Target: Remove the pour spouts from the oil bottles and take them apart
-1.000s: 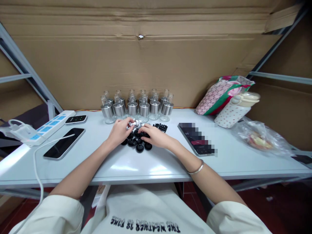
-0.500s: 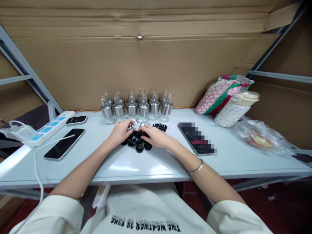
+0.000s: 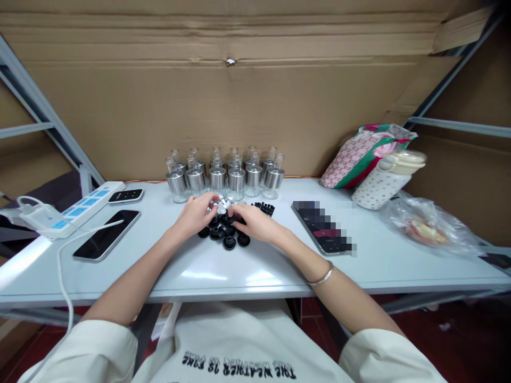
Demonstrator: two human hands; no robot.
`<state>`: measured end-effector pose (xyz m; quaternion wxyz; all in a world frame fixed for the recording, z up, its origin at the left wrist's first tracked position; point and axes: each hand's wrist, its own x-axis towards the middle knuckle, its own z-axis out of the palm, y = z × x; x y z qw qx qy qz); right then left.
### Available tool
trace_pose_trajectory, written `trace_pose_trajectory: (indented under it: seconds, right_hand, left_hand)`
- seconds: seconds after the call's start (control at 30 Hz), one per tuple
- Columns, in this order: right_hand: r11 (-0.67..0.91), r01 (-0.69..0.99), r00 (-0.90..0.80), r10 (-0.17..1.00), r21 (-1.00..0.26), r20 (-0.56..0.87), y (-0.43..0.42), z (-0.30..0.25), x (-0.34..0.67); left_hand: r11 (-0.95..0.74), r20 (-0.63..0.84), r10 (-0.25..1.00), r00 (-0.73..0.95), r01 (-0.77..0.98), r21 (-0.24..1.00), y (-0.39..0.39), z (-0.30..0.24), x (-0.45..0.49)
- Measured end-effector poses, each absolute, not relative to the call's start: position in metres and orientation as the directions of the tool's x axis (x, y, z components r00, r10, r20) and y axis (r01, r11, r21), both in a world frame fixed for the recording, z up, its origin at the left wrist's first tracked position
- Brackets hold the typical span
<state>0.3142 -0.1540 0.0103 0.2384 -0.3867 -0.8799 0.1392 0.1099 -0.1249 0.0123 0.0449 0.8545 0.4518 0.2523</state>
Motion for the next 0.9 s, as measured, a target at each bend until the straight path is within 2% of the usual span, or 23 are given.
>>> trace_pose_trajectory:
  seconds: [0.13, 0.2, 0.3, 0.4, 0.47, 0.57, 0.7, 0.83, 0.9]
  right_hand:
    - [0.635, 0.523, -0.407, 0.772, -0.569, 0.488, -0.154, 0.019, 0.317]
    - [0.594, 0.493, -0.284, 0.8, -0.636, 0.528, -0.154, 0.026, 0.32]
    - [0.505, 0.474, -0.172, 0.856, -0.721, 0.487, -0.152, 0.032, 0.326]
    - [0.424, 0.463, -0.128, 0.901, -0.778, 0.415, -0.149, 0.033, 0.329]
    - [0.403, 0.462, -0.12, 0.911, -0.79, 0.394, -0.147, 0.03, 0.329]
    - [0.418, 0.447, -0.125, 0.905, -0.791, 0.407, -0.145, 0.027, 0.327]
    - [0.464, 0.389, -0.114, 0.881, -0.796, 0.458, -0.143, 0.025, 0.326]
    - [0.5, 0.364, -0.072, 0.856, -0.785, 0.512, -0.141, 0.024, 0.327]
    - [0.512, 0.356, -0.07, 0.849, -0.782, 0.524, -0.14, 0.023, 0.328]
  left_hand:
    - [-0.583, 0.433, 0.79, 0.434, 0.751, 0.31, -0.128, 0.019, 0.11]
    - [-0.569, 0.451, 0.796, 0.403, 0.754, 0.329, -0.127, 0.021, 0.108]
    - [-0.616, 0.422, 0.772, 0.475, 0.724, 0.311, -0.124, 0.02, 0.104]
    - [-0.696, 0.344, 0.709, 0.616, 0.69, 0.199, -0.119, 0.013, 0.103]
    - [-0.724, 0.31, 0.679, 0.665, 0.677, 0.132, -0.117, 0.007, 0.103]
    - [-0.738, 0.294, 0.663, 0.688, 0.667, 0.101, -0.116, 0.003, 0.104]
    - [-0.714, 0.369, 0.674, 0.64, 0.692, 0.104, -0.118, 0.008, 0.104]
    - [-0.624, 0.563, 0.692, 0.452, 0.766, 0.152, -0.115, 0.02, 0.097]
    - [-0.558, 0.588, 0.727, 0.355, 0.804, 0.204, -0.11, 0.022, 0.09]
